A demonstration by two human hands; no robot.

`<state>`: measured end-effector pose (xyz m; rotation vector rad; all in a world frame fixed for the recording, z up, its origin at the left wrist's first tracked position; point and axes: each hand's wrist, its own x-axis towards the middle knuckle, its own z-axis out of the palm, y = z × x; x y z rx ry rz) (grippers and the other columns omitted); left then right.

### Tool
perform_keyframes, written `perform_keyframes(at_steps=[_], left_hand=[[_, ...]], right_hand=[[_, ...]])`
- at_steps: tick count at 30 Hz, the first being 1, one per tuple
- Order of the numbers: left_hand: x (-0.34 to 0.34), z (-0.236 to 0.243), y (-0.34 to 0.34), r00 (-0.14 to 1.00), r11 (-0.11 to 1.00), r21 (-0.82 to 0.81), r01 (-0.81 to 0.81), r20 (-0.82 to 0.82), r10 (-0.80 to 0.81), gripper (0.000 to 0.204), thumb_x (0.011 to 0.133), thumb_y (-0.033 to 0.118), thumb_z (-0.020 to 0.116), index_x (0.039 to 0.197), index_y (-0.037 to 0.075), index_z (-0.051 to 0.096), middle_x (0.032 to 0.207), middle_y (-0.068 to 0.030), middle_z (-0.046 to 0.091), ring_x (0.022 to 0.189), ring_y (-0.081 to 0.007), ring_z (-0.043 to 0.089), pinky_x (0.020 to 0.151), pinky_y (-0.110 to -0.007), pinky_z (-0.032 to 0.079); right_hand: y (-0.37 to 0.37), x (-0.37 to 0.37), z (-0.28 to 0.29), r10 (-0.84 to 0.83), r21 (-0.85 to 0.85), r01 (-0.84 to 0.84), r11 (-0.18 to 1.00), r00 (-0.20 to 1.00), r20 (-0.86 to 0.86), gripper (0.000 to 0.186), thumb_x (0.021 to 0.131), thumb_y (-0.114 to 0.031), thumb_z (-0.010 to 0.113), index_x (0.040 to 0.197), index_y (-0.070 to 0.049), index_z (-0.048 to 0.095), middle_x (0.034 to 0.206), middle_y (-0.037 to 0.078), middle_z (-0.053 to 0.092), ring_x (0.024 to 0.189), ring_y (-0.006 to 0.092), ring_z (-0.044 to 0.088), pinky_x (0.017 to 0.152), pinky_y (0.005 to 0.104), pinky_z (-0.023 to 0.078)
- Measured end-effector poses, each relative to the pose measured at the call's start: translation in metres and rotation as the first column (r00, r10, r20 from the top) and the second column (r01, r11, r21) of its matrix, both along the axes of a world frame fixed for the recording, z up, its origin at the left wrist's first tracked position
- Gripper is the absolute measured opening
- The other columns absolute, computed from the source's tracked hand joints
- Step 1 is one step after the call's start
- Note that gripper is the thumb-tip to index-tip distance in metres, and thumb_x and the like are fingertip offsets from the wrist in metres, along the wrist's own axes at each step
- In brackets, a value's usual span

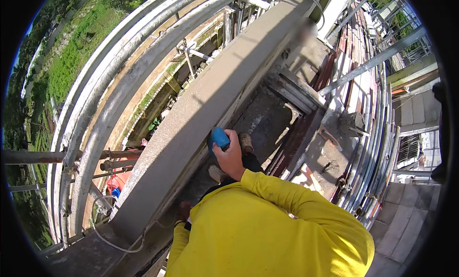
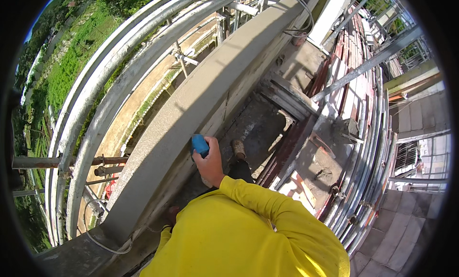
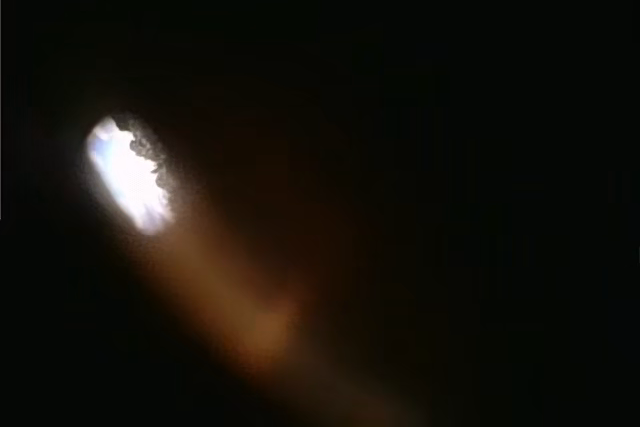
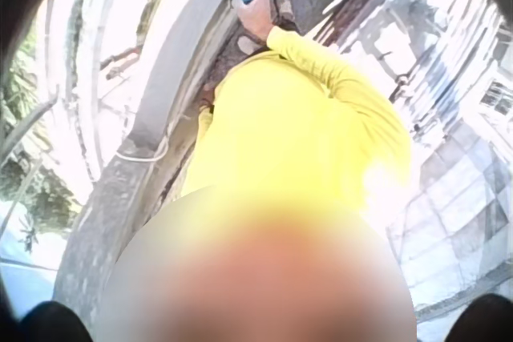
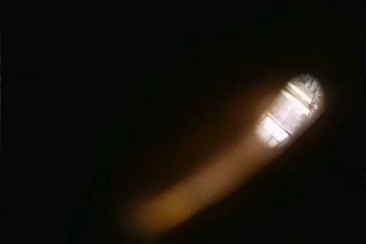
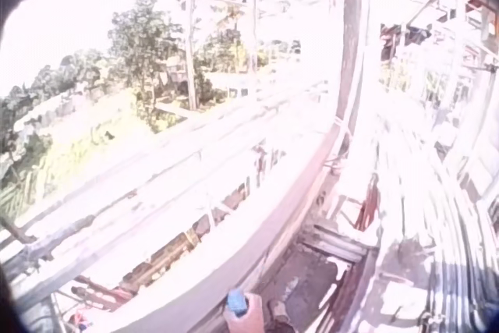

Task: The person smooths a freshly poured concrete beam on scaffolding using a blue sponge and a metal trowel. They repeatedly rub and scrape the surface to level and finish the concrete.

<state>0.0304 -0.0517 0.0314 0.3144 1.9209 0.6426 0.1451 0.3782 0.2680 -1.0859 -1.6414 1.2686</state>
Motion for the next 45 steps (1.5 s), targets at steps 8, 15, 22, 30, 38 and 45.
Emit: perform_keyframes(at_steps=[8,15,22,30,38,45], left_hand=[[0.005,-0.07,0.031,0.993,0.996,0.086,0.002,0.118,-0.012,0.038,0.103,0.032,0.053,0.128,0.007,0.068,0.096,-0.0133,0.076,0.081,-0.0238,0.073,0.072,-0.041,0.059],[-0.002,-0.041,0.041,0.9,0.917,-0.248,-0.312,0.232,0.369,0.032,0.105,0.022,0.055,0.135,0.013,0.059,0.1,-0.0103,0.072,0.074,-0.0169,0.066,0.067,-0.035,0.058],[0.025,-0.05,0.052,0.906,0.919,-0.157,-0.362,0.174,0.387,0.025,0.1,0.021,0.055,0.121,0.013,0.066,0.09,-0.0063,0.071,0.07,-0.0156,0.064,0.059,-0.035,0.054],[0.056,0.185,0.149,0.907,0.85,0.316,-0.421,0.139,0.397,0.038,0.091,0.029,0.073,0.113,0.0,0.064,0.104,-0.0123,0.072,0.093,-0.0211,0.069,0.085,-0.035,0.056],[0.071,0.241,0.222,0.733,0.794,0.246,-0.556,-0.306,0.608,0.057,0.088,0.032,0.078,0.127,0.0,0.052,0.119,-0.0294,0.066,0.112,-0.047,0.066,0.091,-0.047,0.056],[0.109,0.168,0.179,0.18,0.353,0.436,-0.828,-0.389,0.903,0.047,0.09,0.021,0.074,0.13,0.0,0.06,0.11,-0.0165,0.073,0.099,-0.0255,0.071,0.09,-0.038,0.056]], right_hand=[[0.134,0.008,-0.015,-0.415,0.005,0.416,0.91,0.91,-0.014,0.041,0.092,-0.013,0.074,0.123,0.0,0.051,0.1,0.007,0.057,0.087,0.0134,0.055,0.077,0.03,0.05],[-0.026,-0.004,0.001,0.338,-0.058,-0.338,0.939,0.941,0.001,0.047,0.083,-0.006,0.073,0.122,-0.002,0.048,0.112,0.016,0.051,0.101,0.0273,0.055,0.093,0.0396,0.047],[0.001,0.023,-0.011,0.72,-0.152,-0.704,0.693,0.669,0.186,0.048,0.082,-0.009,0.076,0.124,0.0,0.055,0.115,0.015,0.059,0.105,0.0262,0.062,0.094,0.0377,0.05],[-0.018,-0.008,0.012,0.863,-0.254,-0.838,0.482,0.406,0.299,0.052,0.083,-0.018,0.079,0.127,0.001,0.058,0.118,0.023,0.063,0.108,0.0397,0.065,0.095,0.0432,0.051],[-0.028,-0.053,0.01,0.985,-0.322,-0.943,-0.08,-0.125,0.122,0.074,0.101,-0.034,0.067,0.151,0.011,0.038,0.141,0.028,0.051,0.127,0.0333,0.057,0.107,0.0376,0.046],[0.042,-0.044,0.045,0.9,-0.489,-0.768,-0.415,-0.424,-0.098,0.054,0.106,-0.025,0.064,0.15,0.002,0.049,0.143,0.014,0.058,0.131,0.0215,0.057,0.109,0.0355,0.046]])
